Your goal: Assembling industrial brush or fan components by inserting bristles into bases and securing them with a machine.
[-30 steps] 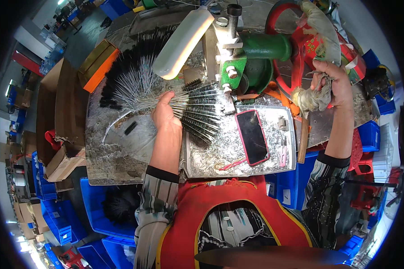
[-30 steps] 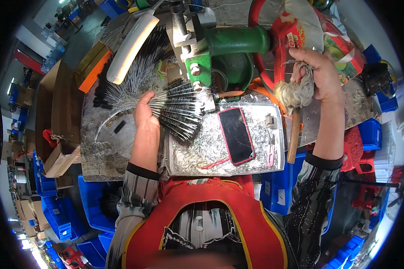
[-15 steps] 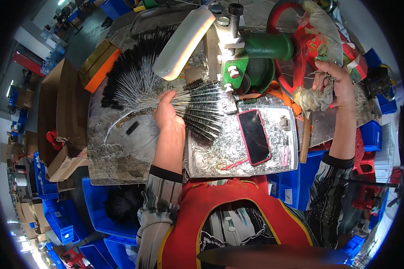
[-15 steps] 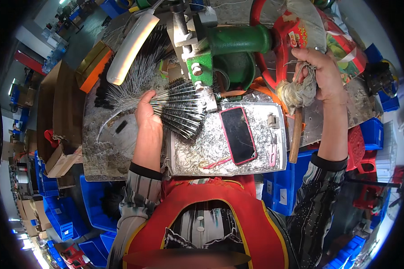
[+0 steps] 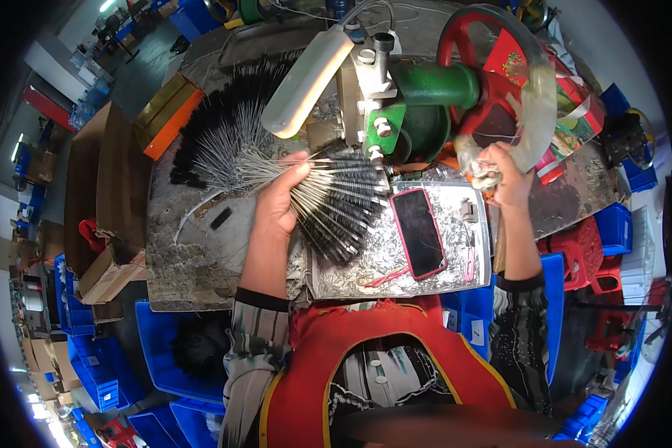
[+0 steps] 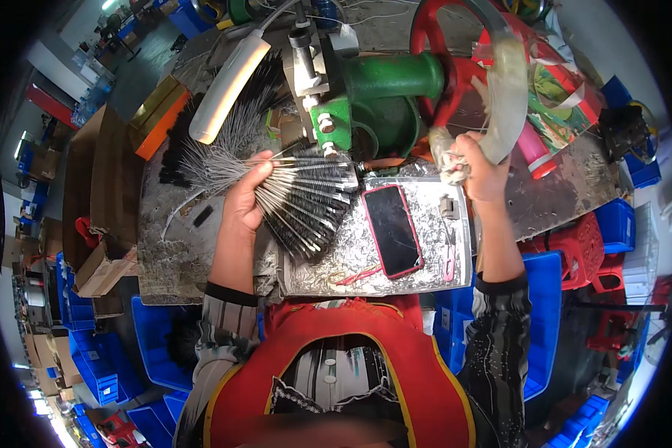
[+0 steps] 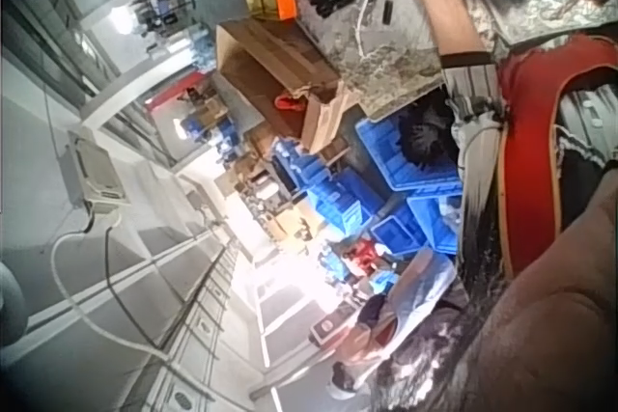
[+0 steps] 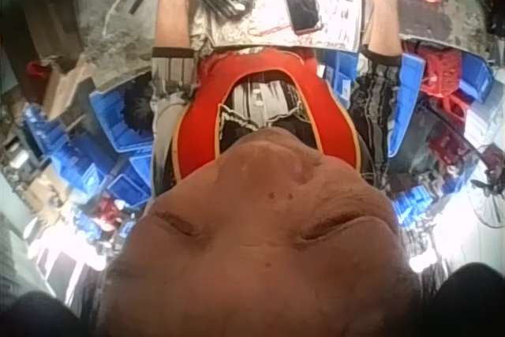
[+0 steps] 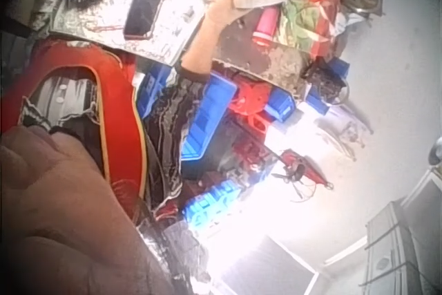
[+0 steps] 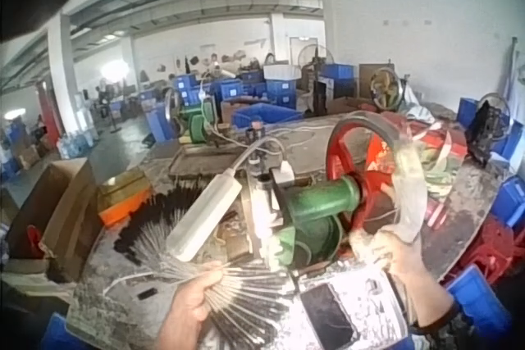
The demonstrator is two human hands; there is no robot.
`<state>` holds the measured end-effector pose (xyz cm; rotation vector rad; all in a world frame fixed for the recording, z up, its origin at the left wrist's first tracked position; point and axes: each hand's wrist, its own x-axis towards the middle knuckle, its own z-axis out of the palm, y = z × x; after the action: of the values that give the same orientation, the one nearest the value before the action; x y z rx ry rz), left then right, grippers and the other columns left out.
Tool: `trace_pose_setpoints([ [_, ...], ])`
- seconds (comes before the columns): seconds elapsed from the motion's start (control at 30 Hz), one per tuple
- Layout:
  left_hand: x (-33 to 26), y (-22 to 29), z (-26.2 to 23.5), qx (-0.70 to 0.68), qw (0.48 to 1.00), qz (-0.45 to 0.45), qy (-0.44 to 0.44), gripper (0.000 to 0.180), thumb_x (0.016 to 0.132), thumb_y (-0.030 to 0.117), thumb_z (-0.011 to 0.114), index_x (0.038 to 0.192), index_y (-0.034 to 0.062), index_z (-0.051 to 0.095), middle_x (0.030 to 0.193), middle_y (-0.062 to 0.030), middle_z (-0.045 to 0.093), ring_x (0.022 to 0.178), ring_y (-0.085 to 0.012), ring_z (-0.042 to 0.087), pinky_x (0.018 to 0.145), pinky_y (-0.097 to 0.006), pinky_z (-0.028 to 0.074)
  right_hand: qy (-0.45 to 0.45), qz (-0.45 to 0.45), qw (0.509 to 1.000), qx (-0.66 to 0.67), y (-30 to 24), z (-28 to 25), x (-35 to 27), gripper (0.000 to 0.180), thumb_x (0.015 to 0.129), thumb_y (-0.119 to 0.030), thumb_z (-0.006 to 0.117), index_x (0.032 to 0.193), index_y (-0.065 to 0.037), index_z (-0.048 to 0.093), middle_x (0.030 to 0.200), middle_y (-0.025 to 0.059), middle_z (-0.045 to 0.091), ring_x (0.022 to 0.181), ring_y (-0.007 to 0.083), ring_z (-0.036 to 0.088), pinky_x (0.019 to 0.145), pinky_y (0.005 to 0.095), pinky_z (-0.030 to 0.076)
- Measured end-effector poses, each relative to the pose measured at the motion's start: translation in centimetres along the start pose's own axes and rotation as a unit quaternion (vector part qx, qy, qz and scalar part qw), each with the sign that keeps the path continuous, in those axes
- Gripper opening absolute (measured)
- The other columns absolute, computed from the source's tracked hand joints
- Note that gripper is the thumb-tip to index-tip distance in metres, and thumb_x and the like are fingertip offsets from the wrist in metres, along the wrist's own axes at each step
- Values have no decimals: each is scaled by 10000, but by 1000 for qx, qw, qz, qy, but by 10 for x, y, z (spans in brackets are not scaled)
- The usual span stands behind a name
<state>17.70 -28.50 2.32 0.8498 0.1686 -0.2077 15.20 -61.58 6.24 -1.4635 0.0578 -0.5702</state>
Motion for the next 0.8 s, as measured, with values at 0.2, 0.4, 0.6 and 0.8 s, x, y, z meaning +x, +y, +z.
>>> trace_pose_setpoints([
  [0.2, 3, -12, -10, -37, 999, 26, 4, 250, 696, -27, 563, 941, -11, 516, 857, -133, 588, 758, -200, 579, 682, -302, 489, 12, 85, 996, 5, -46, 7, 9, 126, 661, -65, 617, 717, 2, 526, 568, 54, 513, 435, 115, 499, 390, 215, 378],
  [0.4, 1, -20, -18, -76, 995, 62, 31, 252, 702, -30, 544, 949, -8, 499, 842, -137, 584, 746, -209, 571, 687, -318, 486, 30, 74, 997, 7, -35, 1, 7, 128, 669, -75, 596, 735, 23, 546, 570, 79, 534, 449, 139, 514, 408, 231, 388],
  [0.6, 1, -20, -19, -89, 989, 80, 84, 249, 715, -19, 541, 960, 6, 498, 838, -128, 576, 759, -219, 556, 695, -335, 477, 18, 73, 997, 14, -32, 2, 7, 111, 671, -66, 583, 720, 28, 548, 564, 84, 533, 442, 145, 504, 408, 240, 387],
  [0.8, 1, -19, -16, -81, 986, 86, 114, 269, 685, -54, 544, 948, -15, 501, 844, -146, 579, 747, -206, 564, 683, -314, 484, -39, 79, 996, -20, -59, 3, 18, 132, 660, -105, 587, 674, 16, 538, 513, 90, 512, 407, 138, 476, 392, 234, 364],
])
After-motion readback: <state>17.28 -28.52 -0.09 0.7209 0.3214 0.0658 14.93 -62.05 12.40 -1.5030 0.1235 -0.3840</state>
